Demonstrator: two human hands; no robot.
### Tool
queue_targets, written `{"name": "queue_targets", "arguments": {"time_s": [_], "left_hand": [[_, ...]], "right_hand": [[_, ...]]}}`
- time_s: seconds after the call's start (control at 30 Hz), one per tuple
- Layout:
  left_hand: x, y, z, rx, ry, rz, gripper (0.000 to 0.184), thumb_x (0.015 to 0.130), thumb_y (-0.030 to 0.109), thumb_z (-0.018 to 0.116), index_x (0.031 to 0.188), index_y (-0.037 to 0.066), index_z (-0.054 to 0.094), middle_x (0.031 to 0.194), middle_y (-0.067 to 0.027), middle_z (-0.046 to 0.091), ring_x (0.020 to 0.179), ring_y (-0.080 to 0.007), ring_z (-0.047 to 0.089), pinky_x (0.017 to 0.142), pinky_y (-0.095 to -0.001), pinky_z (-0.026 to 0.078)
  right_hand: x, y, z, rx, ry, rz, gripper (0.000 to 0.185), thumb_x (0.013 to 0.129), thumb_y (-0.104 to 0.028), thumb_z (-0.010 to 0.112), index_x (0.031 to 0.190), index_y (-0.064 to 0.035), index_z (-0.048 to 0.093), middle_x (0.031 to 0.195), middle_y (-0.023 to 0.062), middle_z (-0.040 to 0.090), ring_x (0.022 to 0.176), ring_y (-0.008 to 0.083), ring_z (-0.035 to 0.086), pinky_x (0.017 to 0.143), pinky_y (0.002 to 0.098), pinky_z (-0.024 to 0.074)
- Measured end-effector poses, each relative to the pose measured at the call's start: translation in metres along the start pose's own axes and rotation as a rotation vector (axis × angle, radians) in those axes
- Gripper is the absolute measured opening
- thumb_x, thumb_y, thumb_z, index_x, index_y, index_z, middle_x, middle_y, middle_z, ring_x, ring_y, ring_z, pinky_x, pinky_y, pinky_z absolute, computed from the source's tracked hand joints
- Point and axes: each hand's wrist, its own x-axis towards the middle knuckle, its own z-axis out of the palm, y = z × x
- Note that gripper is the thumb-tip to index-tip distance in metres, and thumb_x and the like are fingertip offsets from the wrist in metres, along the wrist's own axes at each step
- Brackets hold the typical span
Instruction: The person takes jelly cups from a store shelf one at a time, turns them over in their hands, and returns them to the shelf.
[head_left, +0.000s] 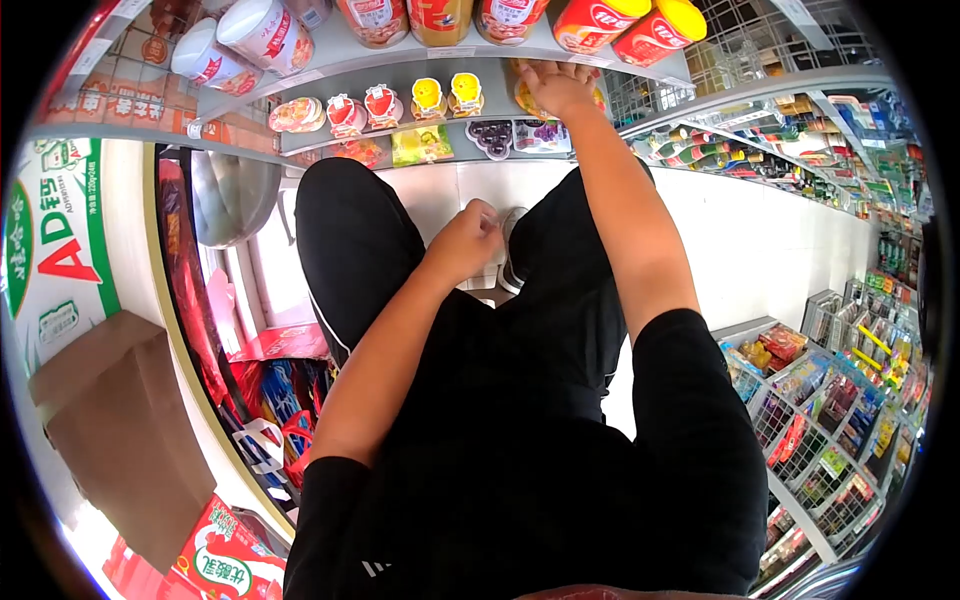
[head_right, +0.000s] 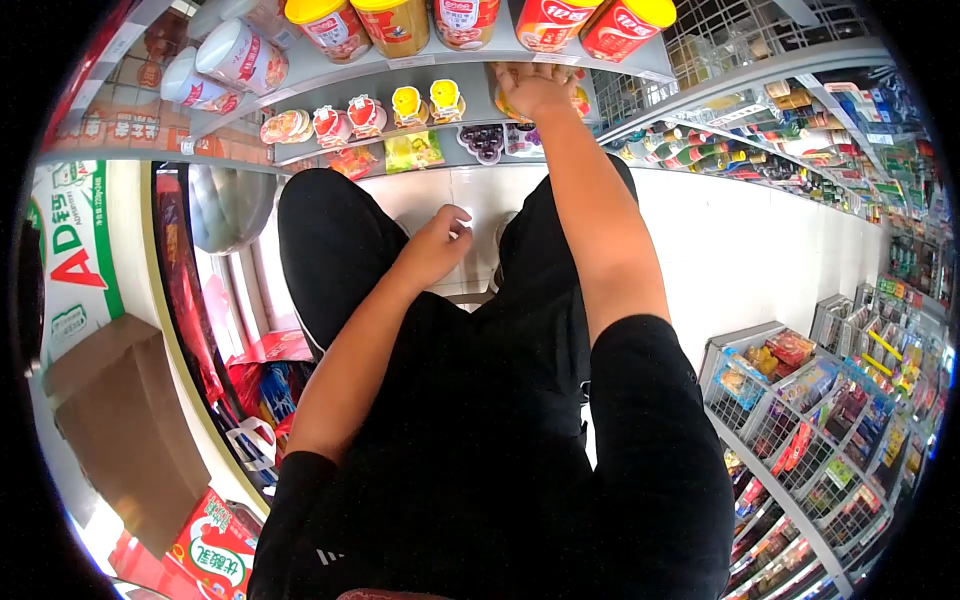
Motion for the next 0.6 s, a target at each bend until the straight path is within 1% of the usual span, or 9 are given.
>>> {"name": "queue_targets", "arguments": {"time_s": [0.07, 0.1, 0.2, 0.3, 0.33, 0.4, 0.53, 0.57, 0.6], "left_hand": [[-0.002, -0.001, -0.003, -0.043, 0.064, 0.079, 0.038, 0.098, 0.024, 0.062, 0.128, 0.002, 0.055, 0.106, -0.0155, 0.071, 0.094, -0.0279, 0.071, 0.084, -0.0391, 0.055], [-0.004, 0.002, -0.006, -0.033, 0.071, 0.090, 0.038, 0.098, 0.024, 0.062, 0.128, 0.002, 0.055, 0.106, -0.0155, 0.071, 0.094, -0.0279, 0.071, 0.084, -0.0391, 0.055], [-0.012, 0.016, -0.016, -0.348, 0.004, 0.039, 0.048, 0.106, 0.043, 0.053, 0.138, 0.007, 0.053, 0.119, -0.0119, 0.071, 0.101, -0.0263, 0.069, 0.090, -0.0408, 0.054], [-0.031, 0.044, -0.031, -1.016, -0.094, -0.063, 0.085, 0.103, 0.074, 0.029, 0.155, 0.007, 0.039, 0.150, -0.0148, 0.053, 0.135, -0.0287, 0.055, 0.111, -0.0494, 0.044], [-0.044, 0.057, -0.029, -1.146, -0.018, 0.084, 0.089, 0.102, 0.074, 0.035, 0.157, 0.005, 0.035, 0.155, -0.0177, 0.049, 0.140, -0.0343, 0.051, 0.113, -0.0517, 0.042], [-0.049, 0.043, -0.042, -1.408, -0.326, 0.001, 0.087, 0.101, 0.071, 0.039, 0.159, 0.007, 0.034, 0.157, -0.0204, 0.046, 0.140, -0.0399, 0.049, 0.113, -0.0540, 0.042], [-0.083, 0.039, -0.039, -1.470, -0.077, 0.030, 0.056, 0.096, 0.049, 0.051, 0.133, 0.007, 0.056, 0.127, -0.0167, 0.064, 0.124, -0.0401, 0.058, 0.109, -0.0534, 0.044], [-0.083, 0.040, -0.037, -1.555, -0.090, 0.051, 0.034, 0.089, 0.038, 0.055, 0.108, 0.009, 0.055, 0.098, -0.0096, 0.060, 0.103, -0.0337, 0.060, 0.100, -0.0513, 0.046], [-0.084, 0.037, -0.035, -1.541, -0.104, 0.066, 0.034, 0.089, 0.038, 0.055, 0.108, 0.009, 0.055, 0.098, -0.0096, 0.060, 0.103, -0.0337, 0.060, 0.100, -0.0513, 0.046]], "right_hand": [[-0.001, 0.003, 0.010, 0.095, 0.018, -0.113, 0.082, 0.101, -0.067, 0.037, 0.160, -0.0102, 0.035, 0.163, 0.0247, 0.036, 0.151, 0.0447, 0.033, 0.122, 0.0599, 0.0265], [-0.013, -0.005, 0.001, 0.186, -0.026, -0.155, 0.075, 0.102, -0.060, 0.045, 0.147, 0.0005, 0.050, 0.142, 0.0284, 0.058, 0.132, 0.0443, 0.056, 0.113, 0.0536, 0.0420], [-0.098, -0.043, -0.016, 0.613, 0.176, -0.390, 0.057, 0.106, -0.046, 0.048, 0.133, 0.0028, 0.061, 0.130, 0.0308, 0.064, 0.120, 0.0452, 0.062, 0.106, 0.0502, 0.0472], [-0.196, -0.084, -0.015, 0.733, 0.195, -0.546, 0.056, 0.106, -0.041, 0.051, 0.135, 0.0065, 0.057, 0.136, 0.0294, 0.061, 0.130, 0.0461, 0.055, 0.113, 0.0505, 0.0404], [-0.226, -0.093, -0.006, 0.712, 0.153, -0.646, 0.057, 0.105, -0.041, 0.053, 0.136, 0.0072, 0.056, 0.138, 0.0292, 0.059, 0.132, 0.0471, 0.053, 0.115, 0.0523, 0.0378], [-0.298, -0.126, -0.026, 0.665, 0.332, -0.753, 0.057, 0.102, -0.040, 0.055, 0.135, 0.0075, 0.056, 0.141, 0.0305, 0.056, 0.134, 0.0502, 0.050, 0.117, 0.0538, 0.0349], [-0.322, -0.130, -0.036, 0.570, 0.418, -0.824, 0.055, 0.102, -0.039, 0.054, 0.131, 0.0076, 0.057, 0.141, 0.0327, 0.054, 0.129, 0.0513, 0.052, 0.113, 0.0512, 0.0402], [-0.322, -0.128, -0.041, 0.470, 0.261, -0.810, 0.051, 0.101, -0.042, 0.057, 0.122, 0.0032, 0.063, 0.132, 0.0309, 0.060, 0.113, 0.0487, 0.061, 0.096, 0.0531, 0.0486], [-0.322, -0.128, -0.044, 0.368, 0.104, -0.793, 0.047, 0.100, -0.045, 0.059, 0.114, -0.0011, 0.069, 0.124, 0.0291, 0.066, 0.098, 0.0460, 0.069, 0.078, 0.0550, 0.0569]]}}
